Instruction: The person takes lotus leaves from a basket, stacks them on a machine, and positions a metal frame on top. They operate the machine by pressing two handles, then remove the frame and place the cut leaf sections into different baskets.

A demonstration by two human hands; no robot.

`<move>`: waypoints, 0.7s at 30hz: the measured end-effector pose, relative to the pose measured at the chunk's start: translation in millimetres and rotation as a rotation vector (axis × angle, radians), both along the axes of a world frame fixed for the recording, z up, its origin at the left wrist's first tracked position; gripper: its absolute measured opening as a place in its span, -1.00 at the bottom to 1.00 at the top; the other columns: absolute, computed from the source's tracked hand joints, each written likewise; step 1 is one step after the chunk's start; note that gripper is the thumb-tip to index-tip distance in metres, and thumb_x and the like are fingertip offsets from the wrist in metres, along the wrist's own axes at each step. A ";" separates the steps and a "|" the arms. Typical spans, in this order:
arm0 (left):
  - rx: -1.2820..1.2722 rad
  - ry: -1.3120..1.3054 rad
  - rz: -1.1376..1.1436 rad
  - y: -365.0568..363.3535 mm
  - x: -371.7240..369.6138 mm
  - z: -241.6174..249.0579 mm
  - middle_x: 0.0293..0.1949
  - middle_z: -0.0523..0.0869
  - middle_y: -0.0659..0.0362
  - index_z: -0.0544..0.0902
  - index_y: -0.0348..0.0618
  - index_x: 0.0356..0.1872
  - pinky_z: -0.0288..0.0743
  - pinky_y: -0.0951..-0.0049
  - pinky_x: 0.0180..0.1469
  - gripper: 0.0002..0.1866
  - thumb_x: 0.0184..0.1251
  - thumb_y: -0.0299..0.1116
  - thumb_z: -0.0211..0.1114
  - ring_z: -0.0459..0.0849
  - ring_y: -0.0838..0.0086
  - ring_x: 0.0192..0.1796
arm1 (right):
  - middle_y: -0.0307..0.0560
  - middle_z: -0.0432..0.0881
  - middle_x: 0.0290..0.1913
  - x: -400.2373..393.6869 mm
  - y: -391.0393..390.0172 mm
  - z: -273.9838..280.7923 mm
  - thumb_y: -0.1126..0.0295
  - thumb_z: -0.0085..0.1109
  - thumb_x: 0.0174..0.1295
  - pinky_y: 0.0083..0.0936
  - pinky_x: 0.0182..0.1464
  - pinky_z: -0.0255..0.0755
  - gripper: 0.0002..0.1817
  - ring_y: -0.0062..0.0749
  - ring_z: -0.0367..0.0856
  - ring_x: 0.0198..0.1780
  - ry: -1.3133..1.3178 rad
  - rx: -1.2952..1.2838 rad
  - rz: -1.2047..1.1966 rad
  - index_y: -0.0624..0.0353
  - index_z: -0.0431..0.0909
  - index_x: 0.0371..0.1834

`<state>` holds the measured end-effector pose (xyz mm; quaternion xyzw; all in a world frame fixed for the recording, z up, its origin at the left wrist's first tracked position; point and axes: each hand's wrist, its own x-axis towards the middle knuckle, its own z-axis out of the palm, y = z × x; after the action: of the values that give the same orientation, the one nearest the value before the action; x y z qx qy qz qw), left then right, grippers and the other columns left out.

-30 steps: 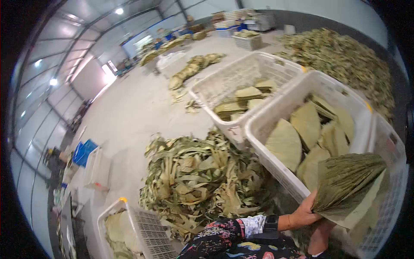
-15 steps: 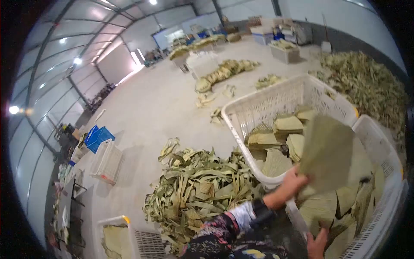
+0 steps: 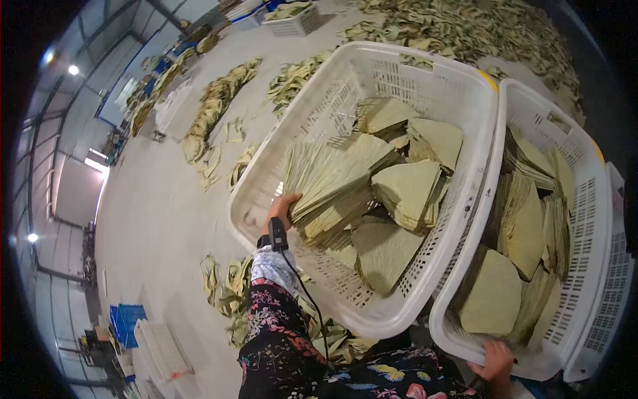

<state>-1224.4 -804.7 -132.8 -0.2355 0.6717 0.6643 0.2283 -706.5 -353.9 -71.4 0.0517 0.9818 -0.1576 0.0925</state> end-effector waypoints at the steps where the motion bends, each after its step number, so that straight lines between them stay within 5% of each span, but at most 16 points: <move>1: -0.022 -0.028 -0.061 -22.5 -13.6 -34.2 -0.37 0.68 0.07 0.59 -0.27 -0.28 0.58 0.35 -0.28 -0.78 0.14 -0.32 0.26 0.67 0.34 -0.34 | 0.06 0.55 -0.31 2.6 -0.9 -0.6 -0.17 0.22 -0.13 -0.18 -0.20 0.41 -0.30 -0.04 0.51 -0.26 0.047 -0.046 -0.033 0.29 0.52 -0.15; 2: 0.184 -0.070 0.014 0.6 5.5 3.1 -0.33 0.69 0.06 0.59 -0.28 -0.24 0.58 0.30 -0.27 -0.74 0.14 -0.29 0.25 0.68 0.31 -0.34 | 0.06 0.55 -0.31 0.9 -2.1 0.3 -0.17 0.22 -0.13 -0.18 -0.20 0.41 -0.30 -0.04 0.51 -0.26 0.038 -0.050 -0.053 0.29 0.52 -0.15; 6: 0.222 -0.286 0.044 -48.7 -12.4 -33.7 -0.22 0.69 0.00 0.56 -0.33 -0.10 0.55 0.18 -0.10 -0.66 0.16 -0.30 0.21 0.67 0.18 -0.18 | 0.06 0.55 -0.37 -0.5 -1.9 -2.4 -0.23 0.19 -0.10 -0.18 -0.24 0.42 -0.32 -0.03 0.52 -0.32 0.009 0.006 -0.043 0.27 0.53 -0.28; 8: -0.712 0.181 -0.965 -65.5 -9.2 -35.8 -0.17 0.67 -0.07 0.53 -0.37 -0.05 0.53 0.23 -0.04 -0.57 0.08 -0.29 0.27 0.65 0.15 -0.10 | 0.06 0.55 -0.36 7.1 -0.9 -5.7 -0.23 0.20 -0.10 -0.17 -0.25 0.42 -0.33 -0.02 0.52 -0.31 0.047 0.020 -0.049 0.26 0.52 -0.29; 9: -0.709 0.177 -0.972 -59.2 -2.9 -44.6 -0.17 0.67 -0.07 0.53 -0.37 -0.05 0.53 0.23 -0.04 -0.57 0.08 -0.29 0.27 0.65 0.15 -0.10 | 0.04 0.53 -0.27 10.7 -0.5 -7.4 -0.12 0.27 -0.20 -0.14 -0.20 0.38 -0.37 0.00 0.50 -0.24 0.056 -0.026 -0.047 0.22 0.48 -0.24; 11: -1.439 0.164 -0.617 -31.0 13.3 -66.2 -0.16 0.65 0.00 0.59 -0.16 -0.15 0.51 0.21 -0.13 -0.67 0.10 -0.21 0.20 0.62 0.16 -0.06 | 0.03 0.51 -0.18 10.6 -0.7 -8.3 -0.01 0.34 -0.29 -0.11 -0.14 0.35 -0.38 0.03 0.48 -0.17 0.064 -0.077 -0.048 0.18 0.44 -0.19; 12: -1.542 0.265 -0.560 -20.0 16.9 -74.6 -0.11 0.60 -0.02 0.51 -0.08 -0.02 0.50 0.16 -0.17 -0.65 0.18 -0.21 0.09 0.62 0.10 -0.10 | 0.04 0.53 -0.26 7.3 -1.2 -5.5 -0.10 0.30 -0.21 -0.13 -0.20 0.38 -0.38 0.01 0.50 -0.22 0.105 -0.013 -0.011 0.22 0.46 -0.26; 16: -1.666 0.374 -0.871 16.8 23.1 -82.0 -0.05 0.56 -0.03 0.46 0.04 0.02 0.41 0.00 -0.10 -0.65 0.23 -0.18 0.03 0.58 0.01 -0.06 | 0.05 0.54 -0.35 -10.1 -8.1 22.0 -0.18 0.27 -0.16 -0.15 -0.25 0.42 -0.35 -0.02 0.52 -0.29 -0.069 0.037 -0.064 0.27 0.49 -0.33; 19: -1.686 0.382 -0.771 30.0 25.8 -78.6 -0.03 0.54 -0.08 0.47 -0.01 0.03 0.32 -0.08 0.01 -0.63 0.22 -0.16 0.03 0.52 -0.03 0.00 | 0.04 0.54 -0.35 -5.2 -3.6 16.1 -0.12 0.30 -0.19 -0.17 -0.24 0.43 -0.37 -0.07 0.51 -0.29 0.035 0.003 -0.039 0.27 0.51 -0.27; 21: -1.825 0.676 -0.696 56.9 37.3 -71.8 -0.02 0.51 -0.19 0.47 -0.19 0.02 0.18 -0.19 0.12 -0.59 0.17 -0.21 0.09 0.46 -0.12 0.06 | -0.01 0.56 -0.33 3.4 -5.4 26.7 -0.07 0.31 -0.22 -0.24 -0.21 0.44 -0.37 -0.16 0.53 -0.24 0.048 0.043 -0.029 0.24 0.54 -0.19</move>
<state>-1187.1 -747.7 -204.6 0.0873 0.9800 -0.1692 -0.0582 -703.2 -359.3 -44.7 0.0643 0.9861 -0.1389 0.0653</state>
